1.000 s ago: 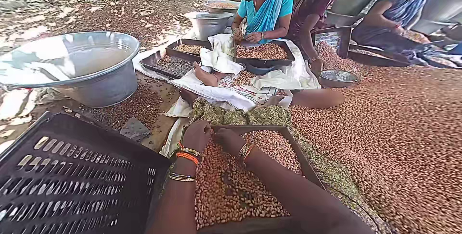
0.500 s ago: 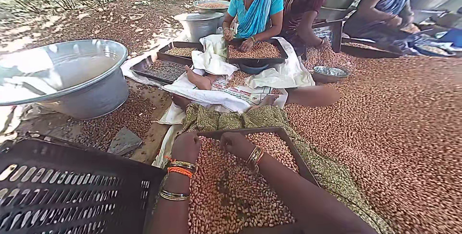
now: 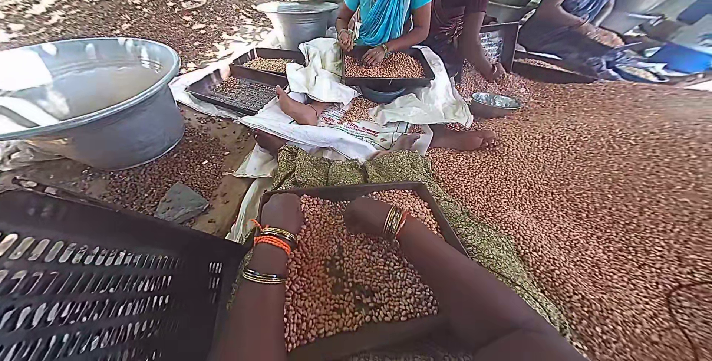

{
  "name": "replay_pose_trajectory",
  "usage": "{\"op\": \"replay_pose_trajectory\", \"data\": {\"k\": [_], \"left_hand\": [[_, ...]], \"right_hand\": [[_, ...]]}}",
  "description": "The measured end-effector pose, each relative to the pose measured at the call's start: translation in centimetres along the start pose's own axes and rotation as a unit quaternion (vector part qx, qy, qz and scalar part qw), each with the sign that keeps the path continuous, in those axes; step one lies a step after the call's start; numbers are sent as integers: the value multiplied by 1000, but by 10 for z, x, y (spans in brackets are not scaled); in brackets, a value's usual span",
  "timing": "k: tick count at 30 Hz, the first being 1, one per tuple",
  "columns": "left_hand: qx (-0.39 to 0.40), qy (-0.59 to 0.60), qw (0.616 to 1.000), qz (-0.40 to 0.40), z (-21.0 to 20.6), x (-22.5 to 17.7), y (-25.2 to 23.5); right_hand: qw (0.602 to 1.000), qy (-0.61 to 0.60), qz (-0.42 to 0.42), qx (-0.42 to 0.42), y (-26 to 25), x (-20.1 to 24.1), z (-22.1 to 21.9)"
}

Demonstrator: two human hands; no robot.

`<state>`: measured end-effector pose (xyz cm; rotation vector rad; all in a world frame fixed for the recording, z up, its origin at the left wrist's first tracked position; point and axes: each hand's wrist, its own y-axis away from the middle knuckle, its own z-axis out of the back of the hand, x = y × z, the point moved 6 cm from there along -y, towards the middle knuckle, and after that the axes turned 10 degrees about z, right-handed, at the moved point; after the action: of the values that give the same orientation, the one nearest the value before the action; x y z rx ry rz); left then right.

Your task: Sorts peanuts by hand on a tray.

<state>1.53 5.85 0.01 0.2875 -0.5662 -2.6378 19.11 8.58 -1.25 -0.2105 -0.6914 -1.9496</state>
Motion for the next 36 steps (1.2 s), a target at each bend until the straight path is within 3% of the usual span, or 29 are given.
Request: {"op": "replay_pose_trajectory", "data": {"k": [3, 7, 10, 19, 22, 25, 28, 31, 36], "left_hand": [[2, 3, 1000, -2, -1, 2, 0], [11, 14, 1000, 0, -4, 2, -4], [18, 9, 1000, 1, -3, 2, -5], [22, 10, 1000, -7, -3, 3, -5], [20, 10, 1000, -5, -3, 2, -5], [19, 4, 1000, -6, -4, 0, -4], [15, 1, 1000, -5, -3, -1, -3], [14, 1, 1000, -4, -4, 0, -3], [16, -15, 1000, -14, -7, -2, -4]], "right_hand": [[999, 30, -7, 15, -7, 2, -12], [999, 19, 31, -23, 8, -1, 6], [999, 21, 12, 25, 23, -2, 5], [998, -10, -21, 55, 23, -19, -18], [987, -149, -3, -64, 28, -25, -5], [926, -319, -58, -194, 24, -26, 3], [957, -183, -92, -207, 1, -24, 2], [980, -50, -122, -148, -18, -22, -11], [977, -51, -140, -153, -19, -22, -17]]}}
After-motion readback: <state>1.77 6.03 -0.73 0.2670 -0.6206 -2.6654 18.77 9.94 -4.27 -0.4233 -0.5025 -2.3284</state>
